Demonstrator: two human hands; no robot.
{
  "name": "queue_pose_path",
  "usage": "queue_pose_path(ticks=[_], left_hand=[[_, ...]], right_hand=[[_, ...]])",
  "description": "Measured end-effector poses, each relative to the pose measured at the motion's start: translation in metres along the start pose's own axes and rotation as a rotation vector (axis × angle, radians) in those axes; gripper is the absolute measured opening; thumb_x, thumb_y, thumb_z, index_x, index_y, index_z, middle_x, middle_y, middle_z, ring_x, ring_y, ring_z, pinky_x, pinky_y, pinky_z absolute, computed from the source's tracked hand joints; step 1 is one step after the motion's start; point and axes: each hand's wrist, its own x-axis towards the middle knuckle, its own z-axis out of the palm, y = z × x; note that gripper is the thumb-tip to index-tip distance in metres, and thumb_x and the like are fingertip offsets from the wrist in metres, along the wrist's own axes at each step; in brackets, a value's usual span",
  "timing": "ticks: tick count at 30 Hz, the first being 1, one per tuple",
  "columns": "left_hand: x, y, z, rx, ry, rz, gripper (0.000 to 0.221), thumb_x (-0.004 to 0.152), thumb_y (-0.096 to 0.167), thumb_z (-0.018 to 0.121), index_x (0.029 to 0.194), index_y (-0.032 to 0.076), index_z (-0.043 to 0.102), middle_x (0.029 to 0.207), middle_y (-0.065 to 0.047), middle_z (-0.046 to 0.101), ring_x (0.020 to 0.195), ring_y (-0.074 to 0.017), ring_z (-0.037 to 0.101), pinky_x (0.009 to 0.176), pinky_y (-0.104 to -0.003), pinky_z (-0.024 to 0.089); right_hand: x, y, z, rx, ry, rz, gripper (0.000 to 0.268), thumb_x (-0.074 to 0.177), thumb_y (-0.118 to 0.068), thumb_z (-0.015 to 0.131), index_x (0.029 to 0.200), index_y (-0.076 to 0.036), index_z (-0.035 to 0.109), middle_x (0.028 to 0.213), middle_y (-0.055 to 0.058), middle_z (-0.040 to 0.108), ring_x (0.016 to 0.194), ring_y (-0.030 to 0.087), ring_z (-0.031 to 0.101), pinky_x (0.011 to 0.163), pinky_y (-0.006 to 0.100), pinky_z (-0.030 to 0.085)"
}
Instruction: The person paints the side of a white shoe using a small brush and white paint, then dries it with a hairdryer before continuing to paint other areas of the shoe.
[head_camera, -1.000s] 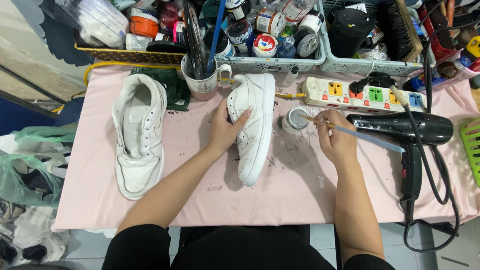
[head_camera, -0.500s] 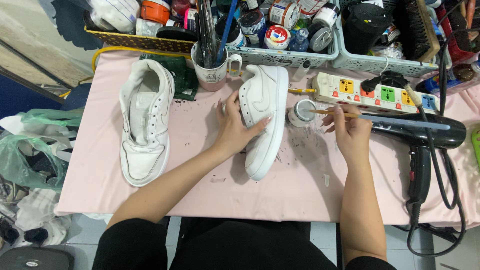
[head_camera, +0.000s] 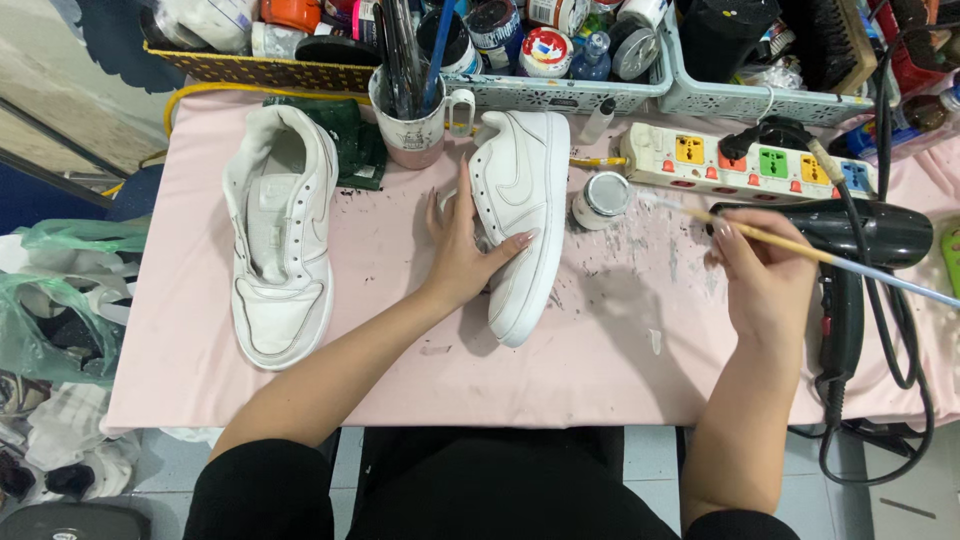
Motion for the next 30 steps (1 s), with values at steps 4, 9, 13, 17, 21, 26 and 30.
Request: queue_pose_path(ticks=[4,9,13,17,21,26,30], left_hand=[[-0.002,0.003,0.002,0.001,0.023,0.008,0.117,0.093,0.056,0.07,0.163,-0.001,-0.005,0.155,-0.023,0.047,0.151,-0.0349,0.036,0.124,-0.063,-0.014],[-0.001,0.0,0.002,-0.039,0.028,0.106,0.115,0.096,0.053,0.07,0.163,-0.002,-0.006,0.153,-0.021,0.053,0.151,-0.033,0.041,0.121,-0.064,-0.017],[0.001,-0.001,-0.001,-0.068,-0.018,0.12,0.118,0.093,0.055,0.071,0.162,-0.002,-0.006,0.141,-0.015,0.066,0.142,-0.0255,0.054,0.124,-0.062,-0.015],[0.002,-0.002,-0.001,-0.082,-0.035,0.155,0.118,0.094,0.055,0.071,0.162,-0.002,-0.008,0.143,-0.015,0.066,0.148,-0.0263,0.049,0.122,-0.062,-0.017],[0.002,-0.004,-0.002,-0.067,-0.028,0.193,0.118,0.096,0.054,0.071,0.163,-0.002,-0.009,0.148,-0.017,0.064,0.153,-0.027,0.045,0.122,-0.061,-0.016],[0.002,-0.003,-0.001,-0.053,-0.039,0.177,0.118,0.096,0.055,0.071,0.162,-0.002,-0.008,0.15,-0.018,0.061,0.148,-0.0263,0.05,0.122,-0.061,-0.015],[0.002,-0.001,0.0,-0.023,-0.029,0.177,0.118,0.095,0.055,0.072,0.162,-0.002,-0.007,0.152,-0.018,0.058,0.146,-0.027,0.052,0.123,-0.061,-0.014]], right_hand=[[-0.041,-0.012,0.015,0.114,-0.003,-0.121,0.004,0.112,0.004,0.059,0.109,0.005,0.056,0.095,0.015,0.067,0.074,0.017,0.065,0.061,0.029,0.054],[-0.08,-0.024,0.049,0.066,-0.196,-0.213,0.01,0.106,0.004,0.05,0.107,-0.003,0.043,0.094,0.02,0.065,0.075,0.021,0.067,0.058,0.032,0.058],[-0.101,-0.022,0.059,-0.007,-0.287,-0.214,0.014,0.105,0.005,0.053,0.108,-0.003,0.041,0.09,0.02,0.063,0.072,0.018,0.062,0.06,0.029,0.056],[-0.109,-0.015,0.06,-0.069,-0.366,-0.256,0.016,0.101,0.005,0.055,0.105,-0.003,0.041,0.086,0.018,0.064,0.068,0.015,0.062,0.056,0.026,0.055],[-0.108,-0.013,0.072,-0.224,-0.466,-0.362,0.019,0.095,0.004,0.061,0.097,-0.005,0.044,0.079,0.014,0.067,0.064,0.013,0.069,0.052,0.025,0.054],[-0.106,-0.026,0.081,-0.413,-0.483,-0.572,0.027,0.09,0.006,0.067,0.098,-0.004,0.042,0.08,0.014,0.065,0.069,0.017,0.068,0.054,0.024,0.055],[-0.109,-0.023,0.068,-0.503,-0.433,-0.72,0.03,0.086,0.009,0.067,0.096,-0.003,0.042,0.079,0.015,0.064,0.063,0.02,0.063,0.05,0.027,0.05]])
